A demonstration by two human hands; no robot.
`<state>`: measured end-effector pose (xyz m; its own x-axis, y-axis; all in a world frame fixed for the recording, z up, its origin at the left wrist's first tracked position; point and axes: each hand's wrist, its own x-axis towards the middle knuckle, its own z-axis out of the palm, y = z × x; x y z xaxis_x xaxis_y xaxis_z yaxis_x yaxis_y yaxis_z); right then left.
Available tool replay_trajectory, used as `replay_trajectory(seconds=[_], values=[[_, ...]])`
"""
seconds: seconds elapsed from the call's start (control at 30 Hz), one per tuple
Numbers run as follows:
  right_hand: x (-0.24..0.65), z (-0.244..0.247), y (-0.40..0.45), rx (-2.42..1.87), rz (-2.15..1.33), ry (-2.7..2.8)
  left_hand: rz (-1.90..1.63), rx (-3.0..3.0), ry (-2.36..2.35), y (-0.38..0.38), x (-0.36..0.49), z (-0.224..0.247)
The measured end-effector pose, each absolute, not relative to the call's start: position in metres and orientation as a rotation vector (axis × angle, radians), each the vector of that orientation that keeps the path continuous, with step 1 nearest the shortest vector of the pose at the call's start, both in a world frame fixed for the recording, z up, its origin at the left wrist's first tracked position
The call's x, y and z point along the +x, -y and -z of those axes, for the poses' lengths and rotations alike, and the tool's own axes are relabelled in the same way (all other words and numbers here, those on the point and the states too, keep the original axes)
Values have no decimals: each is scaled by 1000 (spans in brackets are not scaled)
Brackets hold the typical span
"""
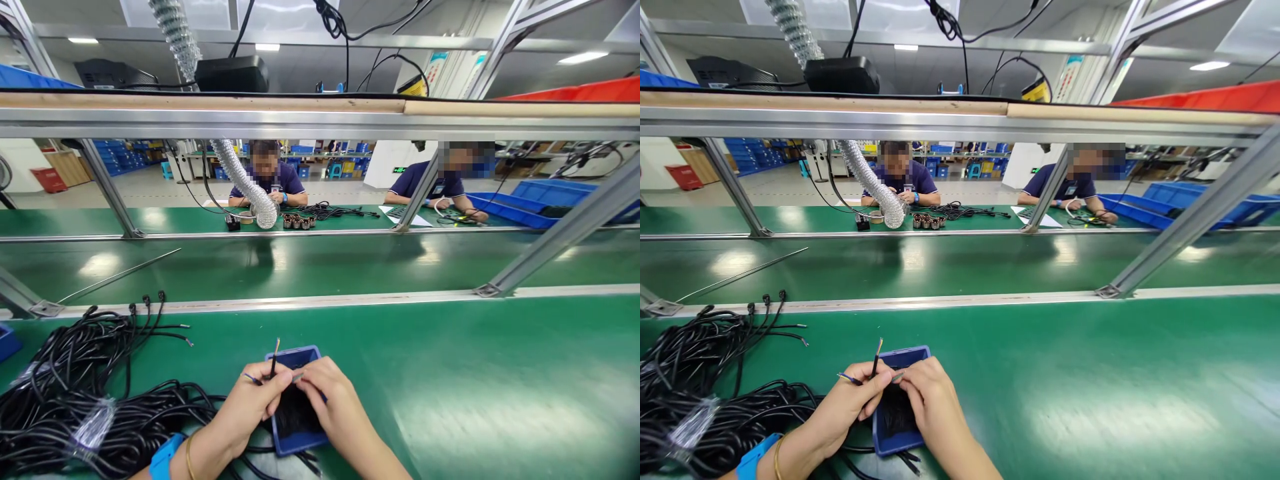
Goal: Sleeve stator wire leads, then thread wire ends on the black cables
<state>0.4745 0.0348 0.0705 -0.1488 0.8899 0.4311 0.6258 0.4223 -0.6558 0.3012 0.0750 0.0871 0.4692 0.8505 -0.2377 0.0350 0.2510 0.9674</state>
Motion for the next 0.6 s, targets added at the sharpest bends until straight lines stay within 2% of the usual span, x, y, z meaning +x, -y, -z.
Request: replay_trajectory(seconds=[0.2, 0.33, 0.6], values=[[477, -76, -29, -1197, -421, 1535, -660, 1261, -933, -74, 303, -92], [475, -81, -27, -1104, -287, 1571, -718, 1375, -922, -76, 303, -86], [471, -82, -25, -1115, -302, 1577, -780, 1456, -889, -75, 301, -82]])
